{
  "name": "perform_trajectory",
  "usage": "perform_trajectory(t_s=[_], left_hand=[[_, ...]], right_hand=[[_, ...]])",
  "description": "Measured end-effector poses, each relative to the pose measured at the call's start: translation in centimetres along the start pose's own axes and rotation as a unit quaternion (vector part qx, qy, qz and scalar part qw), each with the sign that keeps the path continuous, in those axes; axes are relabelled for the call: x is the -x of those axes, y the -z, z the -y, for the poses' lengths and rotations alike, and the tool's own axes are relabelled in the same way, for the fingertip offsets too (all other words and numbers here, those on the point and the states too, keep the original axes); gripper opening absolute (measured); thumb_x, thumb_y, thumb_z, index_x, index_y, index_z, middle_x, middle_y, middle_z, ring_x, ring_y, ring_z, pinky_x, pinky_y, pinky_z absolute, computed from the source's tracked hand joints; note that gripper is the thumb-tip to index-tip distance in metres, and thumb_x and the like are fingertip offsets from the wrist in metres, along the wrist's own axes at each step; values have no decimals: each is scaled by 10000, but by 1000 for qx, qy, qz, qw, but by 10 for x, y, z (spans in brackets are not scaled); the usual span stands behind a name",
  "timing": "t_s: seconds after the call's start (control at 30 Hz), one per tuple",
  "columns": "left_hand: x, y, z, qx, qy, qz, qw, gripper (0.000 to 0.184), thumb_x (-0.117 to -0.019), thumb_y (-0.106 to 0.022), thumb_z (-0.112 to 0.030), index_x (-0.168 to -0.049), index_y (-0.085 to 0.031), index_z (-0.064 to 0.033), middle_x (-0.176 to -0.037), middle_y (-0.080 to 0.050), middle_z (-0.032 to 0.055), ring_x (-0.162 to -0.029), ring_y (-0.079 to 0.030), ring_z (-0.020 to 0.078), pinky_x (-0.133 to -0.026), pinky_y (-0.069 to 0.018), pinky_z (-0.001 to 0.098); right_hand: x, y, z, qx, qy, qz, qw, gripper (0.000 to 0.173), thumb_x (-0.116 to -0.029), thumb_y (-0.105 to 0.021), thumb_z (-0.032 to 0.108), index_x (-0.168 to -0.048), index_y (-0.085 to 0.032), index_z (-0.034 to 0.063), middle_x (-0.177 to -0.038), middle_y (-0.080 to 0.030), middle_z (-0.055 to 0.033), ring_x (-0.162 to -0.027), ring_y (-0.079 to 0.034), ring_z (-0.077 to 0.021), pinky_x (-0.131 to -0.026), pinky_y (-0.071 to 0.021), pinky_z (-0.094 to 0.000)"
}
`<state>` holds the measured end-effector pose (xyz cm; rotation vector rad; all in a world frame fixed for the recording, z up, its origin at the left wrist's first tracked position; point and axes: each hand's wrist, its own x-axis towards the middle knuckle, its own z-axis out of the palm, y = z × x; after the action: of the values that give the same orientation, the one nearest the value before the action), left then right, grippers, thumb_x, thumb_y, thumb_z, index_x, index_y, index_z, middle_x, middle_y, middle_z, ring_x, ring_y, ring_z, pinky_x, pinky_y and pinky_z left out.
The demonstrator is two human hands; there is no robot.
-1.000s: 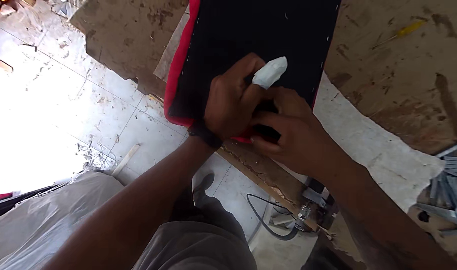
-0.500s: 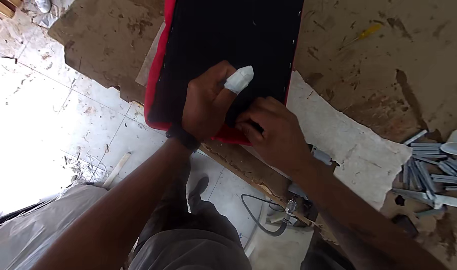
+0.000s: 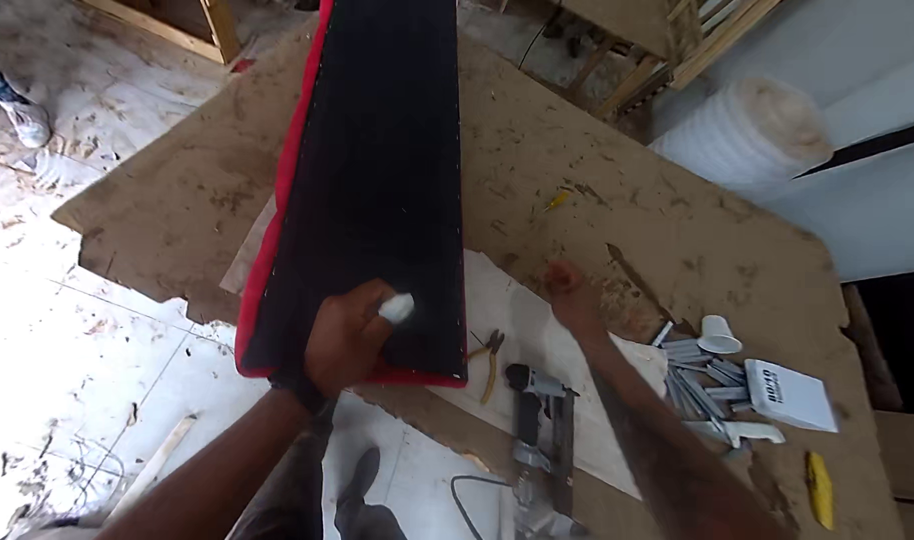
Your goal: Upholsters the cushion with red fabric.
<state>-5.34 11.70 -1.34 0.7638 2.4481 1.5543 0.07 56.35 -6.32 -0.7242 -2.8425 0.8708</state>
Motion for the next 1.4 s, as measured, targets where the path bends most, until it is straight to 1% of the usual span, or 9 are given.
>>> perform_trajectory(t_s=[0.3,0.43,0.53,0.63,0.73,0.8,0.9,1.03,1.4], left_hand=[[-27,9,21,-56,-83,107,989,183,-951,-649,-380,-1009,-721,-222,-585,-532,-126,-484,-480,19,-456,-448,269],[-26,10,25,-17,-81,113,990,188,-981,-632,-361,-974,-722,-197,-576,-521,-118,-498,-471,10,-476,-424,240],[-26,10,26,-8,-80,107,991,178,-978,-644,-348,-969,-731,-193,-573,-521,-118,-497,-469,5,-475,-416,233],[-27,9,22,-18,-77,115,990,138,-949,-662,-327,-981,-724,-208,-575,-513,-127,-488,-462,7,-460,-421,243],[-27,7,15,-30,-67,113,991,145,-935,-670,-337,-995,-721,-215,-560,-498,-123,-454,-448,29,-419,-417,274],[-27,6,14,-38,-63,109,991,152,-936,-669,-342,-993,-720,-211,-553,-501,-106,-444,-454,55,-415,-425,306],[-31,7,13,-48,-48,128,990,166,-950,-660,-365,-1008,-710,-218,-573,-529,-84,-481,-500,93,-467,-469,371],[-35,7,13,-41,-44,143,988,161,-965,-652,-351,-1023,-710,-213,-633,-594,-59,-535,-558,120,-525,-519,423],[-36,9,13,-49,-29,127,990,143,-976,-616,-330,-1016,-696,-220,-675,-630,-65,-595,-600,121,-577,-528,429]], right_hand=[[-248,10,-42,279,74,30,957,797,-759,-753,-34,-1491,-515,169,-1580,-381,-249,-1433,-329,-563,-1009,-385,-799],[-268,1,-69,345,42,76,935,495,-839,-716,17,-1311,-665,157,-1414,-567,-240,-1330,-447,-582,-884,-426,-824],[-239,-4,-55,353,-7,45,934,214,-916,-684,88,-1129,-698,73,-1178,-638,-326,-1138,-555,-623,-752,-446,-826],[-201,-6,-47,272,-44,27,961,293,-1037,-542,238,-1192,-660,19,-1155,-647,-336,-1090,-607,-584,-820,-448,-807],[-124,-9,0,35,-85,-28,995,405,-1094,-372,381,-1297,-485,50,-995,-681,-145,-768,-717,-278,-657,-615,-499],[-44,-4,56,-102,-68,-16,992,366,-1106,-377,409,-1294,-476,111,-828,-619,-73,-574,-579,-186,-507,-512,-390],[104,8,144,-126,-55,92,986,461,-1074,-495,356,-1527,-422,306,-835,-602,-38,-565,-536,-189,-467,-483,-388],[250,-7,202,-30,28,170,985,421,-1057,-492,407,-1474,-551,399,-978,-689,99,-686,-615,-68,-561,-548,-335],[285,-28,244,165,96,133,973,438,-1045,-482,310,-1459,-566,425,-908,-587,106,-608,-512,-31,-474,-449,-278]])
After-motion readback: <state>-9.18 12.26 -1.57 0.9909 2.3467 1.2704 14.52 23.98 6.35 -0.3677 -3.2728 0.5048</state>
